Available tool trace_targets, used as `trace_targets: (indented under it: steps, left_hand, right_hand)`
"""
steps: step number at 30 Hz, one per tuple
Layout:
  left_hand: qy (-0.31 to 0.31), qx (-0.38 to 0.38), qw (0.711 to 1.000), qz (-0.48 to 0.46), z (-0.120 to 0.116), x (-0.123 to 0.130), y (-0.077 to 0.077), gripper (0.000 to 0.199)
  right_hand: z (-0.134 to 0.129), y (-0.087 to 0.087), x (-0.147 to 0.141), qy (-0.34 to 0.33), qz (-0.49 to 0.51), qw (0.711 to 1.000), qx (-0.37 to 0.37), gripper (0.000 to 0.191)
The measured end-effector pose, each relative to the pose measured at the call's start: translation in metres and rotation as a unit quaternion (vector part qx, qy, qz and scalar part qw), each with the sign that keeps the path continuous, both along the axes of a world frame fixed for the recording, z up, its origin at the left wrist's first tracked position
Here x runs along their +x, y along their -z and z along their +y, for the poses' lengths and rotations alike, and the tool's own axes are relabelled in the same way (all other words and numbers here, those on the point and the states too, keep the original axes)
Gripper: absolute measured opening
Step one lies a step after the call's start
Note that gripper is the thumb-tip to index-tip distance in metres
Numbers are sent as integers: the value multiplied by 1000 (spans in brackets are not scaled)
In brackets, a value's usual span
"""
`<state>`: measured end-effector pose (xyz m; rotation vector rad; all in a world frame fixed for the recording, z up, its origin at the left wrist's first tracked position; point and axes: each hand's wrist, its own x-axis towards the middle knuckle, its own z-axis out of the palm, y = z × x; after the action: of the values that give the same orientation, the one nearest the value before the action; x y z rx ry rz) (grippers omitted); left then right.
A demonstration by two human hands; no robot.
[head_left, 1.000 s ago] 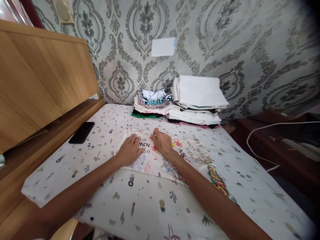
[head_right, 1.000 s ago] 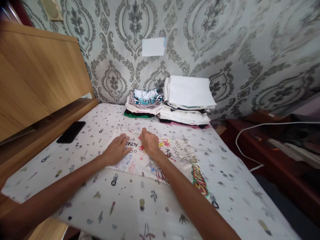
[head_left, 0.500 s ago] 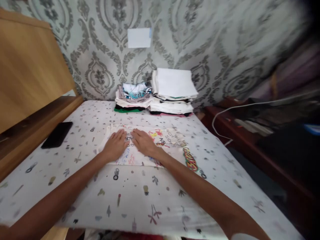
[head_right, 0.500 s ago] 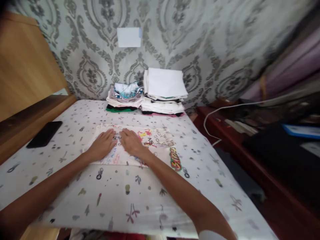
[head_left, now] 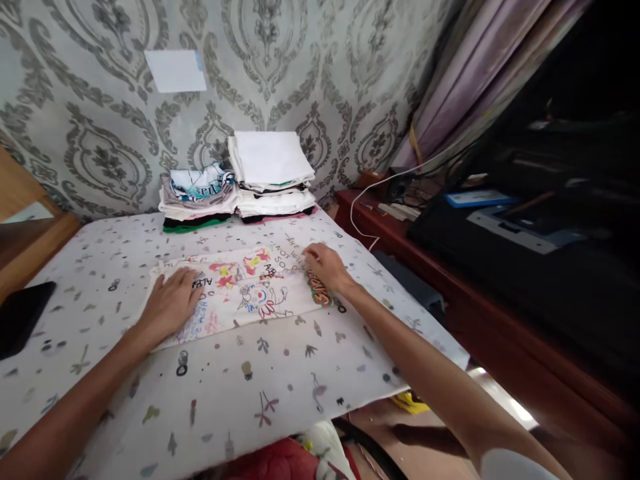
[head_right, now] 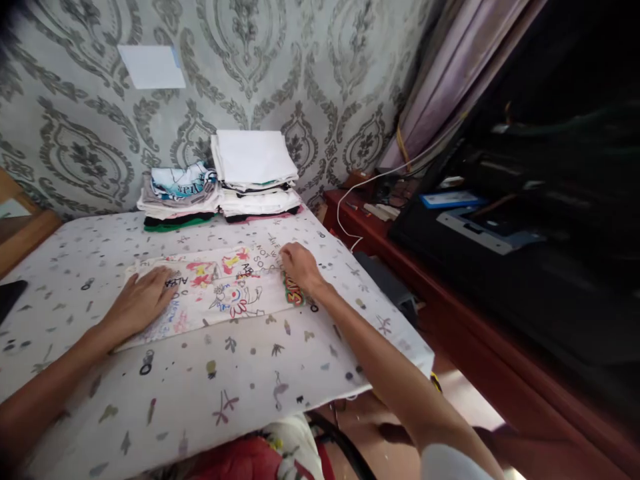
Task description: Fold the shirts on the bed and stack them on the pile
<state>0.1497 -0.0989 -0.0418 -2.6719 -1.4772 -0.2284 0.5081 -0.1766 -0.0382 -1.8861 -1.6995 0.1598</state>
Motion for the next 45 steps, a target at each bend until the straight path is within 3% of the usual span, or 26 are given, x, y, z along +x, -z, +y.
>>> trace_targets:
  steps: [4, 7, 11, 15, 22, 30, 33, 38, 41, 45]
  left_hand:
    - [133, -47, 988, -62, -9, 43, -20, 38]
    - [227, -81, 968, -70, -16, 84, -20, 30]
    - [231, -36, 971, -48, -16, 114, -9, 20]
    - [207, -49, 975, -64, -15, 116, -7, 14]
    - [177, -2, 983, -49, -18, 119, -8, 16]
    - [169, 34, 985, -28, -15, 119, 0, 17]
    - [199, 34, 978, -62, -23, 118, -7, 19]
    - [329, -46, 935, -124, -44, 132, -14, 27]
    - [374, -90, 918, -91, -50, 148, -9, 30]
    - [378, -110, 918, -53, -48, 160, 2, 40]
  right_hand:
    - [-25, 6, 28, -33, 45, 997, -57, 19]
    - [-30, 10, 28, -78, 45, 993, -77, 24]
    - [-28, 11, 24, -60, 37, 995, -77, 17]
    - [-27, 11, 24, -38, 75, 996, -39, 2]
    - [-26, 13, 20, -13, 146, 989, 30, 6]
    - [-17, 20, 19, 30, 58, 998, -9, 8]
    - [-17, 22, 19, 25, 63, 998, 8, 9]
    - [-13, 23, 20, 21, 57, 998, 8, 11]
    - [-14, 20, 19, 24, 56, 998, 16, 15]
    - [-37, 11, 7, 22, 45, 997, 60, 18]
